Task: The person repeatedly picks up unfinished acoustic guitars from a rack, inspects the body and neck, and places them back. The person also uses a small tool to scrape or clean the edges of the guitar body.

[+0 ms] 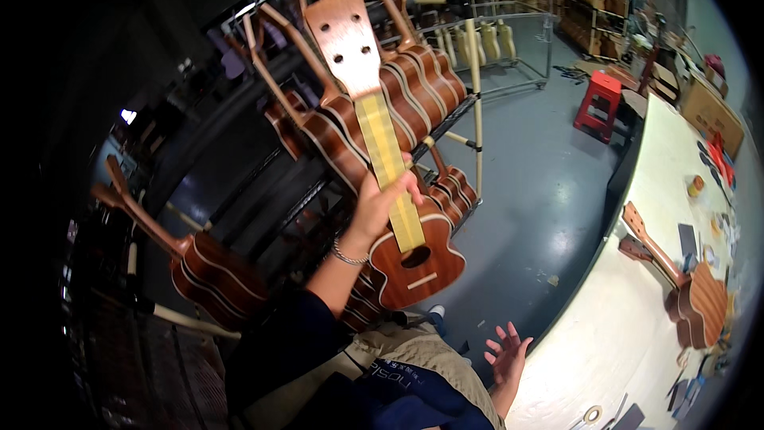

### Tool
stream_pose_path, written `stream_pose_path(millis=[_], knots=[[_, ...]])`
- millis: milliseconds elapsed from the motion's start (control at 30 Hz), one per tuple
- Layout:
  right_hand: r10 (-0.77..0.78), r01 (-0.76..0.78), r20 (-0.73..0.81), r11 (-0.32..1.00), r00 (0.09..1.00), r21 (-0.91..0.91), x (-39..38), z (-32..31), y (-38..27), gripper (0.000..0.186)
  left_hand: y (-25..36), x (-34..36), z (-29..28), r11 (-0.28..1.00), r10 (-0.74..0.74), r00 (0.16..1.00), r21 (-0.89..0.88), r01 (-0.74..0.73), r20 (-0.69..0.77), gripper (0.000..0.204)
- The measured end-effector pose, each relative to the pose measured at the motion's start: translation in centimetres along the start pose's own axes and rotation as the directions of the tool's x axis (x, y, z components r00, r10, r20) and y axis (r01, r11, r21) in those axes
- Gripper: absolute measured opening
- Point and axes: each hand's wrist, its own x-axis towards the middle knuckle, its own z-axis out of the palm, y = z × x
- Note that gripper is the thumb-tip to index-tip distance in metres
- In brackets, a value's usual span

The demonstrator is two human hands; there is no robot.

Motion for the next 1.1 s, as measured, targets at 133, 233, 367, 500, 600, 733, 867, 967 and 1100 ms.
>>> stream_pose_path(millis=[133,233,367,500,600,733,867,967,1100], knots=[[0.067,-0.066,0.009,0.995,0.998,-0.08,0.8,1.0,0.5,0.078,3.8,-1.0,-5.3,0.946,0.181,0.983,0.268,-0.181,0.025,0.037],[0.14,-0.135,0.041,0.985,0.989,-0.105,1.9,1.7,2.0,0.076,6.8,-2.7,-8.4,0.963,0.171,0.985,0.207,-0.171,0.02,0.038],[0.209,-0.2,0.058,0.972,0.976,-0.124,3.7,2.7,3.0,0.072,7.8,-4.6,-9.9,0.967,0.103,0.992,0.227,-0.118,0.077,0.035],[0.24,-0.225,0.094,0.964,0.966,-0.145,5.3,4.3,3.7,0.072,8.0,-5.7,-11.5,0.952,0.093,0.984,0.277,-0.134,0.155,0.035],[0.249,-0.232,0.096,0.96,0.964,-0.157,5.9,5.1,3.8,0.073,7.6,-6.0,-12.4,0.965,0.088,0.978,0.226,-0.131,0.189,0.034],[0.273,-0.254,0.096,0.951,0.957,-0.177,6.3,5.4,4.1,0.073,8.5,-6.0,-12.8,0.951,0.082,0.985,0.285,-0.122,0.15,0.035],[0.244,-0.222,0.091,0.954,0.966,-0.201,6.1,6.7,3.8,0.075,11.4,-5.4,-15.6,0.872,0.245,0.969,0.434,-0.225,0.009,0.056],[0.235,-0.223,0.056,0.961,0.97,-0.166,6.2,5.5,4.0,0.074,13.4,-3.8,-18.1,0.726,0.375,0.927,0.629,-0.278,-0.024,0.059],[0.265,-0.255,0.064,0.958,0.962,-0.127,6.1,5.2,4.5,0.072,13.8,0.2,-22.4,0.677,0.398,0.896,0.722,-0.141,-0.198,0.063]])
